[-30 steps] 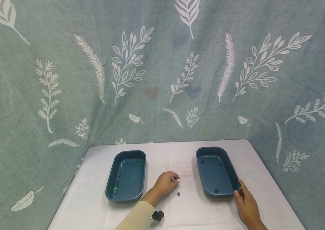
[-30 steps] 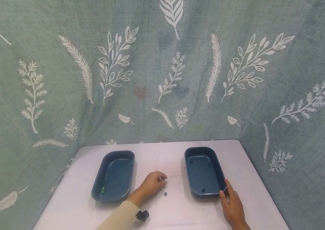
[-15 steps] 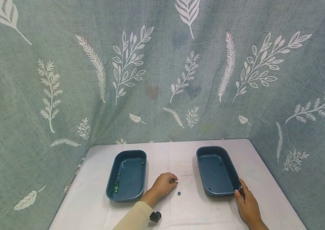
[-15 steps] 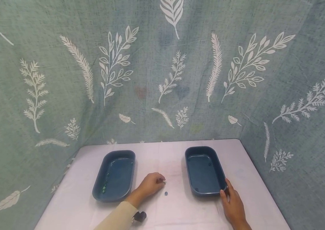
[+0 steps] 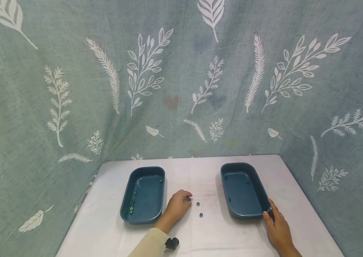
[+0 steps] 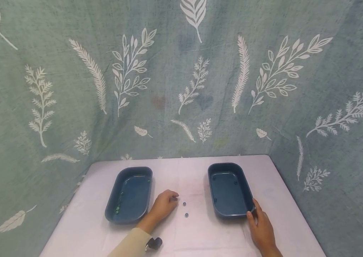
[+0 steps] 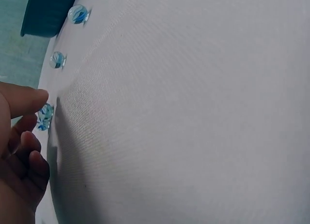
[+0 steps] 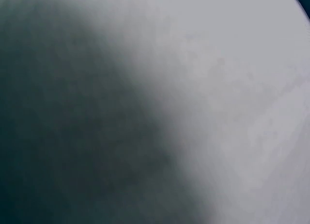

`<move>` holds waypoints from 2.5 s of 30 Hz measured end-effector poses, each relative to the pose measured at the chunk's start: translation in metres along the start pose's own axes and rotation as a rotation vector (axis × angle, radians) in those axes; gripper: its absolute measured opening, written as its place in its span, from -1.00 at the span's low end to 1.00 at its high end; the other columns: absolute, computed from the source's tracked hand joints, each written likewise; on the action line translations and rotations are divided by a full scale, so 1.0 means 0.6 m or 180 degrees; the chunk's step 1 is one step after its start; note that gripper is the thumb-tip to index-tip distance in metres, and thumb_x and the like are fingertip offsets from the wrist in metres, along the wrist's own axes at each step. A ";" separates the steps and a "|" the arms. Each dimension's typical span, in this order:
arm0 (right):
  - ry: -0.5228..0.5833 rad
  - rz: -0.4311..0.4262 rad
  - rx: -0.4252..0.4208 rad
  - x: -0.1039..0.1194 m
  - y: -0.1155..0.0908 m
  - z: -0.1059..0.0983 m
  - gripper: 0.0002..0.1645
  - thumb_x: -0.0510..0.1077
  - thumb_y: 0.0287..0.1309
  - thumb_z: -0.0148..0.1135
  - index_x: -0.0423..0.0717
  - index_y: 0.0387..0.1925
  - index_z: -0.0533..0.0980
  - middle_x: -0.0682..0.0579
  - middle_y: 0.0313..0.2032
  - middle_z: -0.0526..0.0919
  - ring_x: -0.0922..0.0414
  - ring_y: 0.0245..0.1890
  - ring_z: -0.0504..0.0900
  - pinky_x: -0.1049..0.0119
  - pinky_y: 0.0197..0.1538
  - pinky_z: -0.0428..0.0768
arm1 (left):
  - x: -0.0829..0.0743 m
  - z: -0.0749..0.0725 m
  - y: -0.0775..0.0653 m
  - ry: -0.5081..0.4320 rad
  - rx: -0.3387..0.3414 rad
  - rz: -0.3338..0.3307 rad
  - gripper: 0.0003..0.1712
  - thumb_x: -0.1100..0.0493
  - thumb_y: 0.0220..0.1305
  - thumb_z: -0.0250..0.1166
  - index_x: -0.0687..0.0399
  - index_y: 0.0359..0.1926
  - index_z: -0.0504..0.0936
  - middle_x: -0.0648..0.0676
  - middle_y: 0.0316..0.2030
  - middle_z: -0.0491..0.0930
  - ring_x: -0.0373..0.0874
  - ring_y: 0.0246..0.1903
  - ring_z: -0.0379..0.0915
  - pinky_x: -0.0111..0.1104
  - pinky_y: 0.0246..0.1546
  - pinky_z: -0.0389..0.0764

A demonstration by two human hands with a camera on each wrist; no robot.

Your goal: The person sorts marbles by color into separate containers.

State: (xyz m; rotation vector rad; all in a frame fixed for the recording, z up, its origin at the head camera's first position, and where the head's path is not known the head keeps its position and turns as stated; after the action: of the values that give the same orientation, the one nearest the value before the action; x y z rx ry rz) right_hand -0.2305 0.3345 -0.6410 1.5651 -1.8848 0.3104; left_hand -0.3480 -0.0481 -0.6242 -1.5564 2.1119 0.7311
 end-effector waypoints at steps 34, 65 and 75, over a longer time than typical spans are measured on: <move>0.0033 -0.0034 -0.0061 0.002 0.000 -0.002 -0.30 0.07 0.46 -0.04 -0.08 0.48 0.08 -0.46 0.08 0.47 -0.36 0.04 0.48 -0.34 0.00 0.41 | 0.014 0.007 -0.007 0.0110 0.0117 -0.0312 -0.82 0.05 0.12 0.46 -0.10 -0.23 0.70 -0.22 -0.42 0.54 -0.25 -0.37 0.44 -0.28 -0.26 0.56; 0.0031 -0.0037 -0.0006 0.004 0.000 -0.004 -0.30 0.10 0.49 -0.10 -0.03 0.50 0.03 -0.48 0.13 0.43 -0.39 0.08 0.44 -0.35 0.03 0.39 | -0.057 -0.010 0.000 -0.0361 0.0062 0.0187 -0.82 0.12 0.13 0.46 -0.02 -0.22 0.73 -0.20 -0.35 0.60 -0.31 -0.42 0.39 -0.41 -0.39 0.50; -0.0013 0.0027 0.0056 0.002 0.000 -0.002 -0.28 0.14 0.48 -0.12 -0.02 0.51 0.01 -0.47 0.15 0.42 -0.38 0.10 0.43 -0.35 0.04 0.38 | -0.075 -0.008 0.004 -0.0349 0.0021 0.0363 -0.80 0.03 0.18 0.42 -0.03 -0.20 0.71 -0.27 -0.43 0.51 -0.30 -0.41 0.39 -0.41 -0.38 0.50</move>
State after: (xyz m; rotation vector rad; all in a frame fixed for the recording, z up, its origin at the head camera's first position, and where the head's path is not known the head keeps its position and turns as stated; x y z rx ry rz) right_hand -0.2304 0.3339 -0.6394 1.5708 -1.8972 0.3284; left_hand -0.3373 -0.0170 -0.5928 -1.3691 2.1332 0.8275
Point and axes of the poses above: each hand's wrist, its own y-axis towards the middle knuckle, its own z-axis out of the palm, x = y × z, the point moved 8 cm from there along y, towards the middle knuckle
